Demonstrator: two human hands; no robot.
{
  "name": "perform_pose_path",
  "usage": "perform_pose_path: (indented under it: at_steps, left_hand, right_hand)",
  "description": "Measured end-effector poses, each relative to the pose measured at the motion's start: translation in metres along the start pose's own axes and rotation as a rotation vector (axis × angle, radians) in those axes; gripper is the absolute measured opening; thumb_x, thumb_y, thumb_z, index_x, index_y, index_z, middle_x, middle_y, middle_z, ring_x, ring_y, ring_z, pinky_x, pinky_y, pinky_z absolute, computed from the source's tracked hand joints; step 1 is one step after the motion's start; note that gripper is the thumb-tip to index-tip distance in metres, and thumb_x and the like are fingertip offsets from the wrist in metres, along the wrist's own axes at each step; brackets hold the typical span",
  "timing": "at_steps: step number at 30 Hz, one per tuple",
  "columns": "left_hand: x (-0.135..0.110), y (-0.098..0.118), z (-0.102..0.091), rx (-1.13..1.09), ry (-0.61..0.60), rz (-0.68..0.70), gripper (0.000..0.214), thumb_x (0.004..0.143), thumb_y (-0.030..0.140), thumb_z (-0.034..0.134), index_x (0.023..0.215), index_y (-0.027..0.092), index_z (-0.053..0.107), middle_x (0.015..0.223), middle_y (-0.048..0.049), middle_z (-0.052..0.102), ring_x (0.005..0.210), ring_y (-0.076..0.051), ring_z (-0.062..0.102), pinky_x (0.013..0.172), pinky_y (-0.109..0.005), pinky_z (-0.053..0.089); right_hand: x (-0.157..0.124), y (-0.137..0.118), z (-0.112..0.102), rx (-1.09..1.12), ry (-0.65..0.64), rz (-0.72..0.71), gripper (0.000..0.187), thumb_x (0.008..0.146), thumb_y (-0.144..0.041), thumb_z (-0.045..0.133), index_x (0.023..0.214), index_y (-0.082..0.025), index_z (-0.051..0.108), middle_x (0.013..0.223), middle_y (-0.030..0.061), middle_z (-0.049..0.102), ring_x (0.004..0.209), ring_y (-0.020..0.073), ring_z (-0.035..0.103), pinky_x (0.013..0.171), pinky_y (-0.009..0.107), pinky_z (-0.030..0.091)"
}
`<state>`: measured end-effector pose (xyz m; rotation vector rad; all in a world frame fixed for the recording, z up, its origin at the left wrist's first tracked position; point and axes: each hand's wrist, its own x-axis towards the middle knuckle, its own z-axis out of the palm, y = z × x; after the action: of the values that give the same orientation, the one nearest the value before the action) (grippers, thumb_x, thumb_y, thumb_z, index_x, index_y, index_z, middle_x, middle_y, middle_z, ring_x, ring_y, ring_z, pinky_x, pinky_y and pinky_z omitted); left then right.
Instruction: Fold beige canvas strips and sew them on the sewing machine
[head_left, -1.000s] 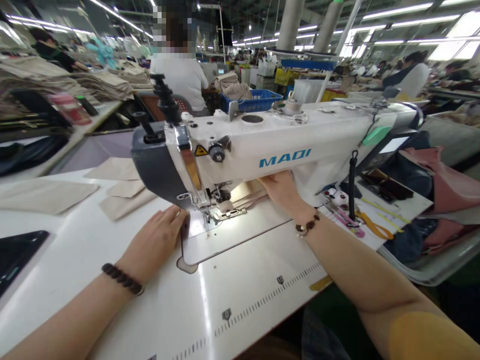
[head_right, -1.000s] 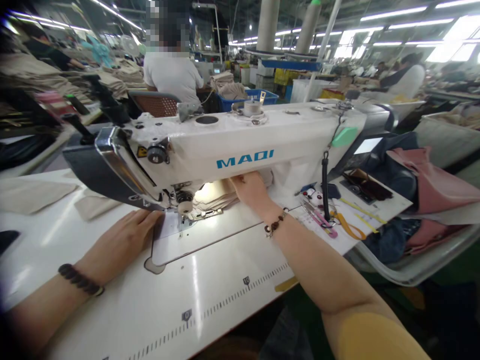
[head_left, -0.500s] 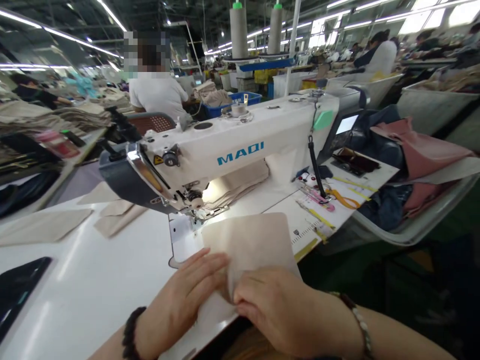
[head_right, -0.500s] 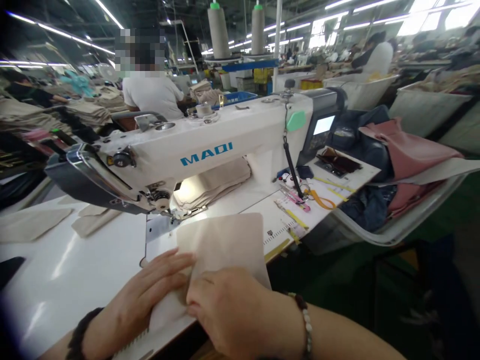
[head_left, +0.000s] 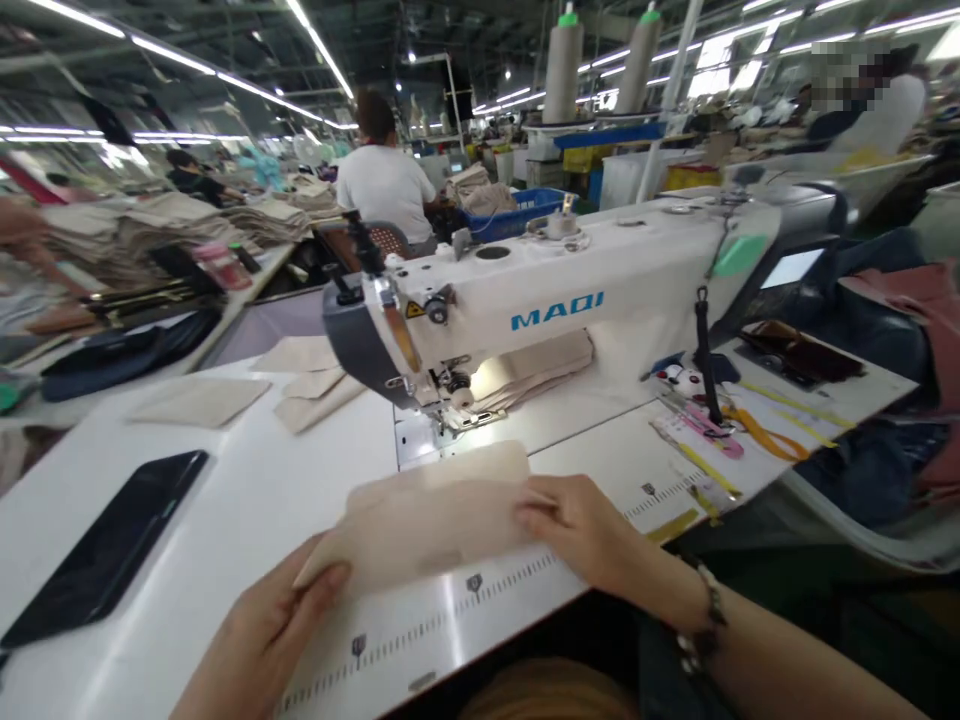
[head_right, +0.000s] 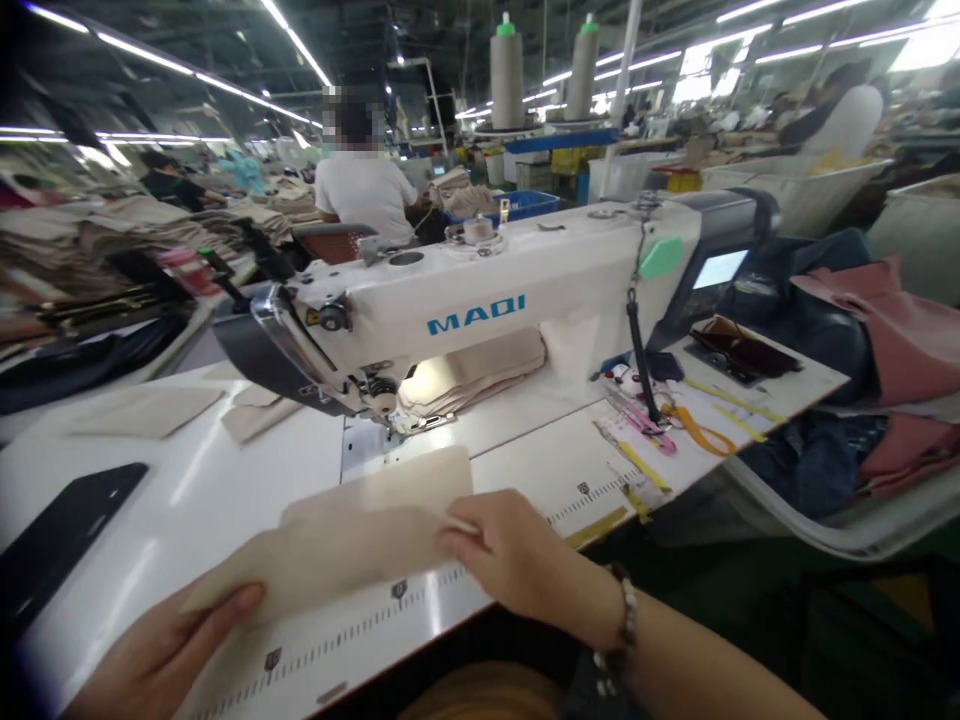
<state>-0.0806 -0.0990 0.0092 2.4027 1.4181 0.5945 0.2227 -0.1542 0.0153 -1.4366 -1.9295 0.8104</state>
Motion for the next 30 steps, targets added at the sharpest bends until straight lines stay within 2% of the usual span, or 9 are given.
perform_pose_path:
  at_steps: [3, 5, 7, 10, 12, 17, 21, 25, 30]
  left_hand:
    - [0.006, 0.013, -0.001, 0.008, 0.045, -0.088, 0.028, 0.084, 0.042, 0.041, 0.078, 0.021, 0.059, 0.063, 0.0020, 0.064, 0.058, -0.015, 0.062, 0.051, -0.020, 0.049]
    - [0.007, 0.018, 0.000, 0.052, 0.080, -0.138, 0.031, 0.084, 0.041, 0.039, 0.063, 0.021, 0.053, 0.047, 0.0040, 0.053, 0.042, -0.013, 0.053, 0.042, -0.021, 0.042]
    - [0.004, 0.021, 0.000, 0.068, 0.095, -0.163, 0.033, 0.083, 0.039, 0.039, 0.056, 0.021, 0.048, 0.042, 0.0050, 0.047, 0.037, -0.012, 0.047, 0.040, -0.021, 0.038]
    - [-0.003, 0.024, 0.002, 0.025, 0.073, -0.194, 0.028, 0.083, 0.035, 0.040, 0.062, 0.021, 0.053, 0.051, 0.0041, 0.054, 0.045, -0.011, 0.051, 0.046, -0.020, 0.041]
    - [-0.007, 0.024, 0.003, -0.013, 0.056, -0.222, 0.023, 0.083, 0.032, 0.041, 0.071, 0.021, 0.056, 0.060, 0.0033, 0.060, 0.052, -0.012, 0.056, 0.050, -0.021, 0.043]
    - [-0.011, 0.023, 0.009, -0.069, 0.118, -0.315, 0.012, 0.081, 0.028, 0.044, 0.084, 0.020, 0.053, 0.064, 0.0030, 0.061, 0.055, -0.013, 0.058, 0.052, -0.023, 0.047]
    - [-0.014, 0.022, 0.011, -0.127, 0.175, -0.290, 0.037, 0.082, 0.020, 0.044, 0.119, 0.020, 0.041, 0.080, 0.0008, 0.061, 0.058, -0.011, 0.058, 0.057, -0.023, 0.050]
    - [-0.014, 0.021, 0.010, -0.142, 0.100, -0.185, 0.023, 0.086, 0.017, 0.043, 0.102, 0.020, 0.057, 0.088, -0.0021, 0.058, 0.075, -0.011, 0.058, 0.068, -0.023, 0.050]
    - [-0.011, 0.020, 0.008, -0.155, 0.067, -0.207, 0.020, 0.085, 0.017, 0.046, 0.098, 0.017, 0.061, 0.086, -0.0022, 0.058, 0.072, -0.011, 0.058, 0.068, -0.022, 0.050]
  right_hand:
    - [0.023, 0.002, 0.008, 0.039, 0.158, 0.154, 0.015, 0.082, -0.021, 0.047, 0.090, -0.016, 0.059, 0.064, -0.0010, 0.059, 0.058, 0.0126, 0.053, 0.052, 0.021, 0.039]
    - [0.028, 0.003, 0.012, 0.041, 0.213, 0.154, 0.043, 0.081, -0.021, 0.048, 0.124, -0.015, 0.043, 0.066, -0.0017, 0.060, 0.056, 0.0130, 0.054, 0.052, 0.022, 0.041]
    - [0.025, 0.006, 0.016, 0.013, 0.220, 0.082, 0.056, 0.083, -0.022, 0.046, 0.136, -0.017, 0.029, 0.069, -0.0013, 0.062, 0.055, 0.0131, 0.055, 0.054, 0.023, 0.044]
    - [0.017, 0.008, 0.019, -0.066, 0.171, -0.076, 0.030, 0.085, -0.022, 0.043, 0.112, -0.021, 0.057, 0.082, 0.0034, 0.066, 0.070, 0.0141, 0.061, 0.064, 0.024, 0.048]
    - [0.015, 0.007, 0.020, -0.134, 0.186, -0.122, 0.024, 0.086, -0.023, 0.042, 0.093, -0.021, 0.065, 0.085, 0.0042, 0.066, 0.078, 0.0146, 0.063, 0.067, 0.023, 0.049]
    - [0.019, 0.004, 0.026, -0.292, 0.279, -0.161, 0.023, 0.087, -0.026, 0.044, 0.095, -0.017, 0.063, 0.088, 0.0053, 0.067, 0.080, 0.0141, 0.064, 0.069, 0.021, 0.050]
    - [0.019, 0.009, 0.030, -0.387, 0.258, -0.165, 0.025, 0.088, -0.029, 0.043, 0.099, -0.017, 0.062, 0.086, 0.0045, 0.066, 0.078, 0.0136, 0.064, 0.067, 0.020, 0.050]
    - [0.015, 0.013, 0.030, -0.436, 0.238, -0.147, 0.026, 0.089, -0.033, 0.043, 0.098, -0.018, 0.062, 0.084, 0.0037, 0.064, 0.075, 0.0137, 0.064, 0.064, 0.021, 0.050]
    - [0.012, 0.017, 0.026, -0.515, 0.168, -0.193, 0.025, 0.088, -0.034, 0.045, 0.100, -0.018, 0.062, 0.084, 0.0039, 0.064, 0.074, 0.0141, 0.064, 0.064, 0.020, 0.050]
